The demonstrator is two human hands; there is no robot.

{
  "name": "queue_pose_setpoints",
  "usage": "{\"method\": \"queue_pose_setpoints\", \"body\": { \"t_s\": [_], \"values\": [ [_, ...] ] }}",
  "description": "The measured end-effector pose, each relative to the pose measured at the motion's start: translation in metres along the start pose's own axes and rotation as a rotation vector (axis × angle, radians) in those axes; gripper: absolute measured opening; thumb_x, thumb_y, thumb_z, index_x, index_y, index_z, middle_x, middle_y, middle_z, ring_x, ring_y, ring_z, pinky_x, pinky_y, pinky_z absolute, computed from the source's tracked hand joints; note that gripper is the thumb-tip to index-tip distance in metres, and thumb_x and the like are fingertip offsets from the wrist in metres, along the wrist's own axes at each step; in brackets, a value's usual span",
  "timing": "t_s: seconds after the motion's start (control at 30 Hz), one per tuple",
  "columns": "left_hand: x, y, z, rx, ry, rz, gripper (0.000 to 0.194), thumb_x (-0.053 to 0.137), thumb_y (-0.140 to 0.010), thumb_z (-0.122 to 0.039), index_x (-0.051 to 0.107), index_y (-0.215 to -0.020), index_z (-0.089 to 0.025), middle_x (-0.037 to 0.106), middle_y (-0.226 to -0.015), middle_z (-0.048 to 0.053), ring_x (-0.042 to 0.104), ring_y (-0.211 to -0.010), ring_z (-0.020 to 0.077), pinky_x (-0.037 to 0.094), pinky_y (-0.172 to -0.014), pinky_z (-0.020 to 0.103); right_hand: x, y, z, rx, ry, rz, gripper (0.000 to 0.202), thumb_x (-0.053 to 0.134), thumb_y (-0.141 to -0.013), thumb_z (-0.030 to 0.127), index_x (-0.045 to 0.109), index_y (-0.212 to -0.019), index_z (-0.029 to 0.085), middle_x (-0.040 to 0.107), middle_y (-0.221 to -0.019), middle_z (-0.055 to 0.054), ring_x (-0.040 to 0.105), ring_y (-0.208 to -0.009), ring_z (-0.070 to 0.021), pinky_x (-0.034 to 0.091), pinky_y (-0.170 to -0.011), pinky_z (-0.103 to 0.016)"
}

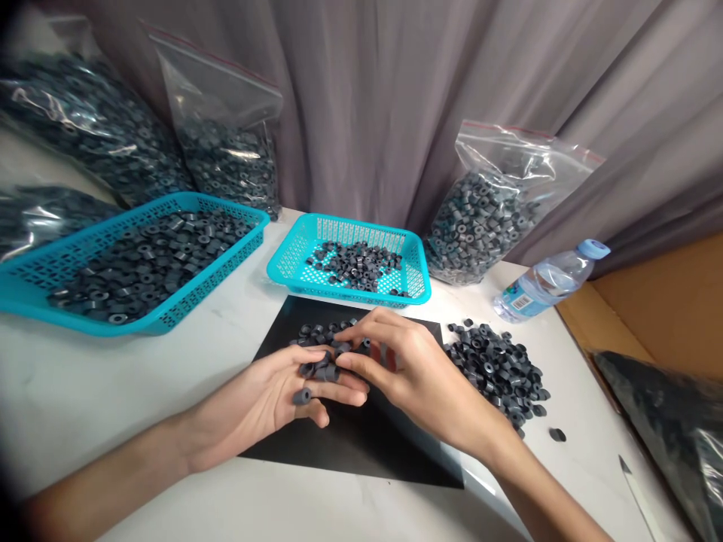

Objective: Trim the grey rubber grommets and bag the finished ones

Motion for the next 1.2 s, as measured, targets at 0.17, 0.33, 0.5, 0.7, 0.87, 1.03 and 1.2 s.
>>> {"method": "queue_pose_setpoints", "body": {
  "t_s": [0.17, 0.33, 0.5, 0.7, 0.87, 1.03, 1.2],
  "values": [
    [0.002, 0.001, 0.000, 0.025, -0.027, 0.040, 0.042, 0.035, -0.102, -0.028, 0.070, -0.108, -0.005, 0.077, -0.102, 0.020, 0.074, -0.095, 0.0246, 0.055, -0.071, 0.027, -0.003, -0.001, -0.001, 0.014, -0.046, -0.005, 0.024, 0.063, -0.096, 0.032, 0.070, -0.118, 0.027, 0.066, -0.107, -0.006, 0.062, -0.086, -0.0152, 0.050, -0.065, -0.025],
    [0.003, 0.001, 0.001, 0.014, -0.040, 0.076, 0.048, 0.030, -0.103, -0.032, 0.067, -0.110, -0.003, 0.076, -0.104, 0.023, 0.074, -0.098, 0.0270, 0.056, -0.073, 0.029, -0.003, -0.001, 0.000, -0.001, -0.065, 0.002, 0.026, 0.066, -0.094, 0.028, 0.069, -0.120, 0.030, 0.066, -0.107, -0.003, 0.061, -0.085, -0.0134, 0.049, -0.066, -0.025],
    [0.004, 0.002, 0.000, -0.002, -0.025, 0.082, 0.048, 0.028, -0.104, -0.032, 0.067, -0.107, -0.004, 0.077, -0.099, 0.023, 0.076, -0.092, 0.0245, 0.056, -0.073, 0.028, -0.003, 0.002, 0.000, -0.008, -0.112, -0.009, 0.032, 0.070, -0.091, 0.026, 0.066, -0.122, 0.031, 0.067, -0.106, -0.001, 0.060, -0.082, -0.0132, 0.051, -0.072, -0.026],
    [0.004, 0.002, -0.002, 0.022, 0.000, 0.071, 0.046, 0.029, -0.103, -0.029, 0.069, -0.105, -0.007, 0.079, -0.095, 0.020, 0.076, -0.090, 0.0245, 0.056, -0.072, 0.027, -0.001, 0.000, 0.001, 0.028, -0.216, 0.004, 0.029, 0.071, -0.090, 0.024, 0.068, -0.119, 0.029, 0.071, -0.111, 0.000, 0.064, -0.081, -0.0120, 0.052, -0.070, -0.025],
    [0.002, 0.001, -0.005, 0.034, -0.038, 0.026, 0.046, 0.033, -0.103, -0.031, 0.071, -0.102, -0.006, 0.078, -0.095, 0.019, 0.075, -0.087, 0.0232, 0.055, -0.069, 0.026, -0.001, -0.002, -0.002, 0.046, -0.245, -0.008, 0.019, 0.070, -0.091, 0.027, 0.071, -0.110, 0.025, 0.074, -0.108, -0.001, 0.066, -0.080, -0.0130, 0.052, -0.066, -0.024],
    [0.000, 0.000, -0.011, 0.131, -0.136, -0.054, 0.030, 0.050, -0.100, -0.029, 0.071, -0.099, -0.007, 0.077, -0.093, 0.016, 0.074, -0.081, 0.0197, 0.052, -0.065, 0.023, 0.001, -0.005, -0.006, -0.039, -0.226, -0.008, 0.012, 0.065, -0.095, 0.029, 0.074, -0.100, 0.023, 0.074, -0.103, -0.004, 0.068, -0.094, -0.0184, 0.054, -0.081, -0.030],
    [-0.003, 0.000, -0.012, 0.147, -0.183, -0.085, 0.024, 0.055, -0.098, -0.028, 0.071, -0.102, -0.010, 0.077, -0.099, 0.014, 0.074, -0.084, 0.0178, 0.051, -0.066, 0.021, 0.003, -0.007, -0.009, -0.092, -0.192, -0.046, 0.012, 0.064, -0.095, 0.028, 0.074, -0.098, 0.024, 0.069, -0.108, -0.005, 0.065, -0.097, -0.0174, 0.052, -0.076, -0.029]
  ]
}}
Point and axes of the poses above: each hand's wrist, its own y-axis away from the middle knuckle, its own x-axis out of the palm, z = x × y, the point moved 5 cm from there along -y, towards the middle knuckle
